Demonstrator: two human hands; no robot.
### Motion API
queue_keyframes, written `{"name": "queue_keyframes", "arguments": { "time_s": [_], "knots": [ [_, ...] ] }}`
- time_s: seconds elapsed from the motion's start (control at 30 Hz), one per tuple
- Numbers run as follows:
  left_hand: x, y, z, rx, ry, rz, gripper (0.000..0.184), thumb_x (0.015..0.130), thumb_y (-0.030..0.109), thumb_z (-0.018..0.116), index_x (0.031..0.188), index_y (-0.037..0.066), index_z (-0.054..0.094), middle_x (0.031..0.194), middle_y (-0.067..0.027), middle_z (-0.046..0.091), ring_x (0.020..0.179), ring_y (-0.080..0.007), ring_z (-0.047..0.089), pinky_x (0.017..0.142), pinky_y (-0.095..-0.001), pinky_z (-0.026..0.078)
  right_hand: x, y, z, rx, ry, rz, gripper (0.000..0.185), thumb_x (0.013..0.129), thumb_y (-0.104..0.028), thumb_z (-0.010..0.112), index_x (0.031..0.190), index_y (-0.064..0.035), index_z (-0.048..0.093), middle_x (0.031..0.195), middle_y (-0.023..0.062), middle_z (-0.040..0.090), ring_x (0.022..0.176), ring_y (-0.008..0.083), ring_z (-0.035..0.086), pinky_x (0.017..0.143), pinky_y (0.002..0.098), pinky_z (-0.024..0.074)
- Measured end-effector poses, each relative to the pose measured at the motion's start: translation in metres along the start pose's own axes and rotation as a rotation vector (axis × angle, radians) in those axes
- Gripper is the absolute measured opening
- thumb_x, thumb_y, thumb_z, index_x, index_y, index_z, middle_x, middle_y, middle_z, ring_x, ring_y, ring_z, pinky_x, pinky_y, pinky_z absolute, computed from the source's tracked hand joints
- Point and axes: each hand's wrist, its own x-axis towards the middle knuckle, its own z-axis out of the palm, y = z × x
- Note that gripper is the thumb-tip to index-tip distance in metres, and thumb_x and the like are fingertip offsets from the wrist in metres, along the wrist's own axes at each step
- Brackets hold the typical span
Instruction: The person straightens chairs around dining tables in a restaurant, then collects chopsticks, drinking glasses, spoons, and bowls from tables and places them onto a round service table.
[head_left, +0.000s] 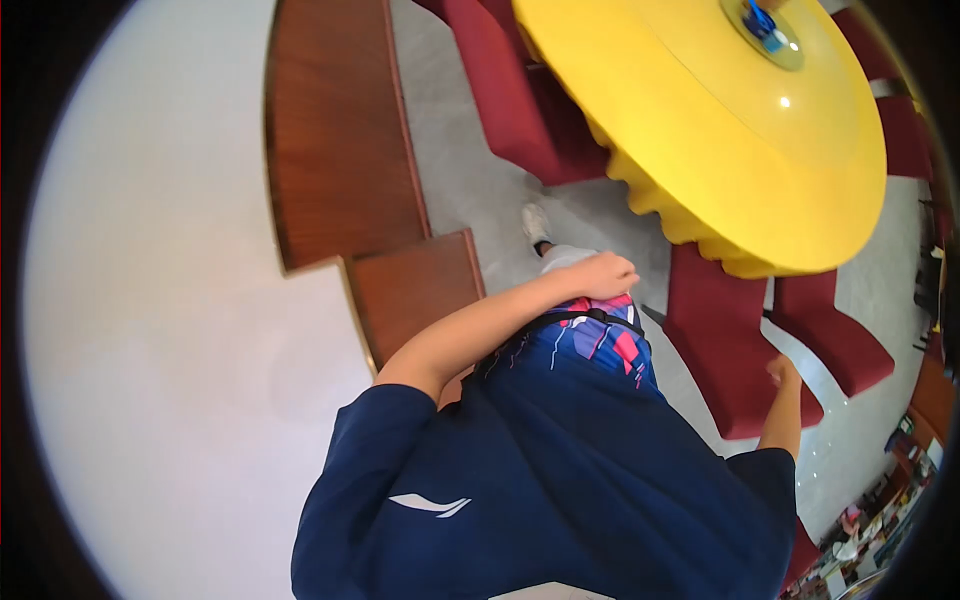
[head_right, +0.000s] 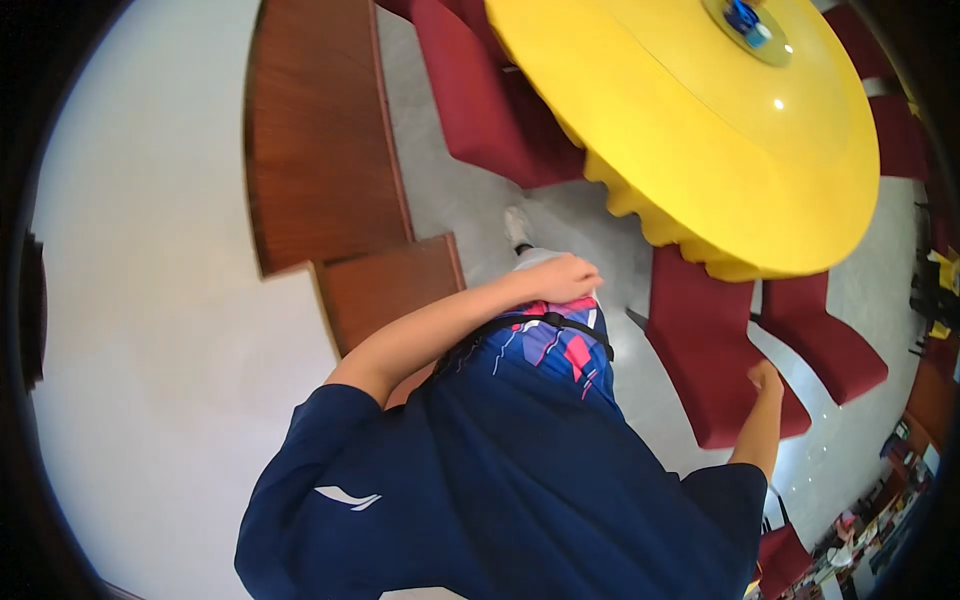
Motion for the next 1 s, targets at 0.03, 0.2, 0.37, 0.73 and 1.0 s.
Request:
{"name": "queue_keyframes", "arguments": {
  "time_s": [0.03, 0.2, 0.37, 0.73, 1.0],
  "knots": [
    [-0.008, -0.021, -0.044, 0.053, 0.023, -0.043, 0.04, 0.091, 0.034, 0.047, 0.084, -0.001, 0.066, 0.087, -0.0249, 0.065, 0.085, -0.0426, 0.063, 0.079, -0.0493, 0.049, 0.02, -0.06, -0.01, 0.069, 0.098, -0.241, 0.04, 0.084, -0.023, 0.059, 0.117, -0.0016, 0.061, 0.118, 0.0216, 0.061, 0.116, 0.0373, 0.056, 0.098, 0.0422, 0.0445],
    [-0.077, -0.106, -0.256, 0.346, 0.012, -0.228, 0.034, 0.09, 0.031, 0.05, 0.087, 0.0, 0.065, 0.087, -0.0236, 0.065, 0.085, -0.0415, 0.063, 0.074, -0.0487, 0.05, -0.085, -0.406, -0.151, 0.653, 0.294, -0.954, 0.042, 0.093, -0.031, 0.055, 0.122, -0.0013, 0.059, 0.118, 0.0206, 0.063, 0.111, 0.0338, 0.061, 0.094, 0.0381, 0.0467],
    [-0.151, -0.207, -0.392, 0.318, 0.186, -0.62, 0.028, 0.086, 0.026, 0.053, 0.091, 0.001, 0.066, 0.095, -0.0248, 0.065, 0.092, -0.0409, 0.063, 0.079, -0.0481, 0.051, -0.287, -0.624, -0.274, 0.882, 0.549, -1.16, 0.078, 0.082, -0.039, 0.07, 0.144, -0.0062, 0.035, 0.138, 0.0266, 0.046, 0.122, 0.0364, 0.052, 0.098, 0.0413, 0.0448],
    [-0.251, -0.371, -0.329, -0.56, 0.419, -1.068, 0.025, 0.085, 0.024, 0.059, 0.096, 0.004, 0.07, 0.092, -0.016, 0.07, 0.089, -0.0265, 0.068, 0.079, -0.0374, 0.052, -0.336, -0.686, -0.35, 0.698, 0.581, -0.925, 0.112, 0.066, -0.015, 0.075, 0.153, -0.0164, 0.005, 0.138, 0.0247, 0.042, 0.117, 0.0421, 0.052, 0.089, 0.0472, 0.0505],
    [-0.238, -0.384, -0.358, -0.367, 0.603, -1.095, 0.026, 0.083, 0.028, 0.06, 0.094, 0.008, 0.073, 0.094, -0.0132, 0.071, 0.094, -0.0238, 0.067, 0.086, -0.0358, 0.05, -0.332, -0.708, -0.349, 0.652, 0.59, -0.903, 0.105, 0.069, -0.019, 0.073, 0.152, -0.0123, 0.008, 0.134, 0.0188, 0.046, 0.119, 0.0391, 0.05, 0.091, 0.0455, 0.0489]
  ]
}}
